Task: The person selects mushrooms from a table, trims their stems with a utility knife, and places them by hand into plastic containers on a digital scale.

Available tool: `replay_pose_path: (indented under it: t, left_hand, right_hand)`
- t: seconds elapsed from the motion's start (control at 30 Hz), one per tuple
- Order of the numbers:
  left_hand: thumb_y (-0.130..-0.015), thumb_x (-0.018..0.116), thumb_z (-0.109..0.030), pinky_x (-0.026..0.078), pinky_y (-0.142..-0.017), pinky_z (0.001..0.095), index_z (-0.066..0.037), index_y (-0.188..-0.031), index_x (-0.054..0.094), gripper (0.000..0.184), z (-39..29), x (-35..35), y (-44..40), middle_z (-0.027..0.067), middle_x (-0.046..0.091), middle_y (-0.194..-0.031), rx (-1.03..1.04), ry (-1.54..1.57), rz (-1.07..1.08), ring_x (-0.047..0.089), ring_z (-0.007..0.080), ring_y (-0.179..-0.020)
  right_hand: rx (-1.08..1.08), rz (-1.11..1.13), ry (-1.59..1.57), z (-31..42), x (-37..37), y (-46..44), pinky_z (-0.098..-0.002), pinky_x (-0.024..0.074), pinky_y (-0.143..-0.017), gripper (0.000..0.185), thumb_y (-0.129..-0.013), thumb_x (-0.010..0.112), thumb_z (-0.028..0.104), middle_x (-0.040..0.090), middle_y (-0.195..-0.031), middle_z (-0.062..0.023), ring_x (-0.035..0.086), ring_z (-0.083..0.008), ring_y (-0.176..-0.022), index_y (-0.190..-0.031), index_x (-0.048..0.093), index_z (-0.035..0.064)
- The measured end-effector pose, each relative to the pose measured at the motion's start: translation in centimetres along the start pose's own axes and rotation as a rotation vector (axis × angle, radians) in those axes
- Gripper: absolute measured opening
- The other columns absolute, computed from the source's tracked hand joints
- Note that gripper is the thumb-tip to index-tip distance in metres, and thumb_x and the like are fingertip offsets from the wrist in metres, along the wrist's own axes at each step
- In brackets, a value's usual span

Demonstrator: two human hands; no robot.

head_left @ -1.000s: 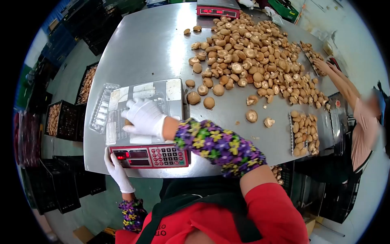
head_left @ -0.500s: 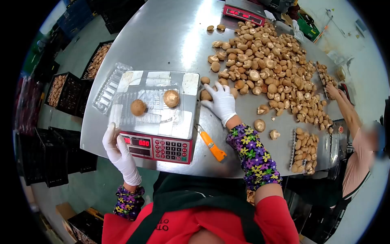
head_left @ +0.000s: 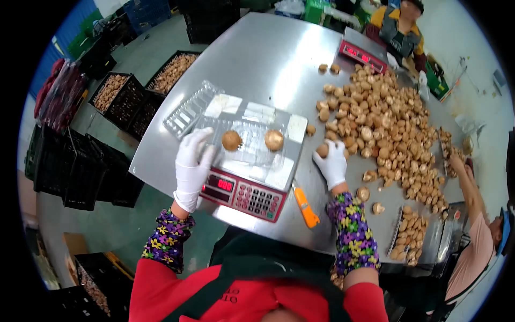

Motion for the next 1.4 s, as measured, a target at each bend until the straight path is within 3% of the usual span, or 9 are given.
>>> replay_pose_path:
  t: [0.1, 0.2, 0.43, 0.73, 0.87, 1.03, 1.23, 1.27, 1.4]
  left_hand:
    - [-0.078, 0.074, -0.018, 0.046, -0.095, 0.0407, -0.013, -0.126, 0.06, 0.049, -1.1, 1.8, -1.9, 0.0116, 0.062, -0.119, 0.103, -0.133, 0.185, 0.059, 0.0306, -0.11]
    - [-0.08, 0.071, -0.026, 0.045, -0.09, 0.0419, -0.017, -0.122, 0.061, 0.045, 1.2, 5.0, -1.9, 0.0075, 0.064, -0.115, 0.054, -0.131, 0.421, 0.06, 0.0295, -0.107]
    - [-0.081, 0.071, -0.019, 0.042, -0.099, 0.044, -0.011, -0.131, 0.056, 0.052, 3.4, 2.6, -1.9, 0.0156, 0.057, -0.126, 0.104, -0.201, 0.171, 0.053, 0.0347, -0.117]
    - [-0.09, 0.061, -0.009, 0.035, -0.109, 0.043, -0.003, -0.136, 0.052, 0.048, 1.3, 0.7, -0.4, 0.0169, 0.055, -0.134, 0.074, -0.049, 0.145, 0.047, 0.0345, -0.129]
    - [-0.088, 0.053, 0.01, 0.041, -0.105, 0.0357, 0.0, -0.127, 0.058, 0.041, -1.1, -0.4, 2.0, 0.0148, 0.06, -0.129, -0.142, 0.22, 0.006, 0.056, 0.0262, -0.121]
    - [-0.087, 0.054, 0.008, 0.049, -0.086, 0.0281, 0.001, -0.11, 0.066, 0.027, -8.9, 4.4, 6.1, 0.009, 0.068, -0.102, -0.303, 0.742, 0.425, 0.063, 0.0167, -0.094]
    - [-0.103, 0.049, -0.02, 0.05, -0.085, 0.0291, -0.009, -0.149, 0.03, 0.052, -12.3, 13.1, 11.7, 0.0117, 0.059, -0.124, -0.891, 1.289, 1.007, 0.064, 0.0171, -0.098]
    - [-0.101, 0.05, -0.043, 0.052, -0.083, 0.0312, -0.014, -0.153, 0.023, 0.065, -13.0, 14.3, 12.1, 0.0127, 0.059, -0.121, -1.056, 1.322, 0.937, 0.065, 0.0191, -0.096]
    - [-0.101, 0.04, -0.054, 0.055, -0.073, 0.0312, -0.018, -0.14, 0.043, 0.053, -13.7, 18.5, 13.1, 0.0077, 0.064, -0.11, -1.441, 1.669, 0.717, 0.067, 0.0192, -0.084]
  right_hand:
    - [0.147, -0.087, -0.172, 0.0, -3.2, -1.1, -0.0427, 0.0525, -0.088, 0.051, -0.075, 0.077, 0.033, 0.051, -0.118, -0.0143, 0.06, -0.0344, -0.105, -0.118, 0.061, 0.0127]
    - [-0.132, -0.138, -0.32, 8.9, -8.9, -3.1, -0.0402, 0.0499, -0.092, 0.049, -0.076, 0.076, 0.028, 0.051, -0.119, -0.0149, 0.057, -0.0325, -0.108, -0.119, 0.06, 0.0113]
    - [-0.599, 0.362, -0.319, 25.9, -4.1, -2.5, -0.0412, 0.0553, -0.079, 0.058, -0.076, 0.072, 0.044, 0.056, -0.118, -0.0158, 0.063, -0.0324, -0.101, -0.124, 0.058, 0.0142]
    - [-0.496, 0.055, -0.468, 19.2, -9.4, -4.3, -0.0396, 0.0504, -0.09, 0.044, -0.086, 0.063, 0.038, 0.064, -0.116, -0.0137, 0.062, -0.029, -0.107, -0.121, 0.063, 0.0119]
    - [0.151, 0.268, -0.067, 5.0, -3.5, -8.0, -0.0436, 0.0532, -0.081, 0.032, -0.089, 0.058, 0.034, 0.069, -0.1, -0.0159, 0.068, -0.0315, -0.093, -0.114, 0.065, 0.0145]
    - [0.136, 0.422, 0.097, 3.4, 3.4, -7.0, -0.0481, 0.0531, -0.076, 0.037, -0.09, 0.053, 0.039, 0.07, -0.097, -0.0183, 0.068, -0.0352, -0.089, -0.115, 0.061, 0.0133]
    - [0.09, 0.237, -0.246, 3.7, -1.9, -3.1, -0.0431, 0.0519, -0.065, 0.026, -0.088, 0.058, 0.034, 0.069, -0.078, -0.0146, 0.068, -0.0311, -0.074, -0.098, 0.067, 0.0117]
    - [0.085, 0.253, -0.411, 4.7, -5.2, -1.1, -0.0404, 0.0519, -0.063, 0.025, -0.087, 0.061, 0.032, 0.068, -0.076, -0.0136, 0.068, -0.0277, -0.071, -0.1, 0.069, 0.0125]
    - [-0.042, 0.505, -0.671, 4.8, -9.3, 8.4, -0.0326, 0.0525, -0.065, 0.021, -0.085, 0.069, 0.023, 0.068, -0.076, -0.0081, 0.065, -0.0165, -0.066, -0.103, 0.071, 0.0131]
Point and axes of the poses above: each hand's wrist, its own y-axis away from the middle knuckle, its own x-axis out of the palm, z = x × y, the point moved 5 cm from there along -y, towards the middle knuckle
